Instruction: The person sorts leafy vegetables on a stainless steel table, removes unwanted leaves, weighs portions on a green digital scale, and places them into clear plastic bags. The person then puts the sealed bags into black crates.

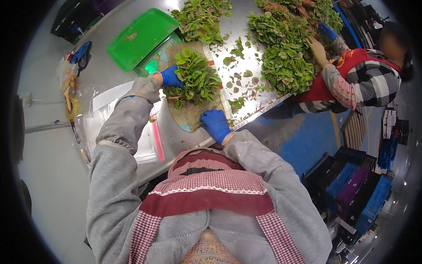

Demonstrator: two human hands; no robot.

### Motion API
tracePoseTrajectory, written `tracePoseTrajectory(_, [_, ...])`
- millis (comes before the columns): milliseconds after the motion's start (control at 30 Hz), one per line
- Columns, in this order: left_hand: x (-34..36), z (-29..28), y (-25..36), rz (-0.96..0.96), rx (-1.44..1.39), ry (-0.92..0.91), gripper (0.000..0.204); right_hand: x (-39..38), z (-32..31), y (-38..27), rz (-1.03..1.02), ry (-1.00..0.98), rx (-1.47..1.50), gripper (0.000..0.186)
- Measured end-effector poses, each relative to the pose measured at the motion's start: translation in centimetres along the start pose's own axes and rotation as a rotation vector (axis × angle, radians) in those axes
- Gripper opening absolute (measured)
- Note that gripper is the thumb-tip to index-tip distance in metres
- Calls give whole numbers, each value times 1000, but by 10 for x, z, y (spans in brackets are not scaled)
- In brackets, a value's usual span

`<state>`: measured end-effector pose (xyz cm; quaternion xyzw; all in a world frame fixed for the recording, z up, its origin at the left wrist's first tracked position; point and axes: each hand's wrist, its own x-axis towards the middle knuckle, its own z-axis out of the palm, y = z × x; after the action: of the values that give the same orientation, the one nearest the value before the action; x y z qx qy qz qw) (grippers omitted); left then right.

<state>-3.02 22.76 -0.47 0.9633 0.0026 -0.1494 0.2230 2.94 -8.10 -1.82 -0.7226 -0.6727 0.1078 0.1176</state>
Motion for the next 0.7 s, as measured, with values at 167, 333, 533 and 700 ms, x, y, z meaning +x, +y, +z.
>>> tracePoseTrajectory(167, [3,17,-16,55,-236,31,61,25,-57,-1,-227,306,-53,16])
tracePoseTrajectory(333, [8,42,54,100,-618,16,42,84,-105,13,-457,533,-65,18])
tracePoseTrajectory(533, [-2,81,83,-424,-1922,-40,41,81,-53,61,-245,132,99,13])
tracePoseTrajectory(700, [-37,45,82,-394,-1431,290,47,101,-24,98,-116,-15,300,19])
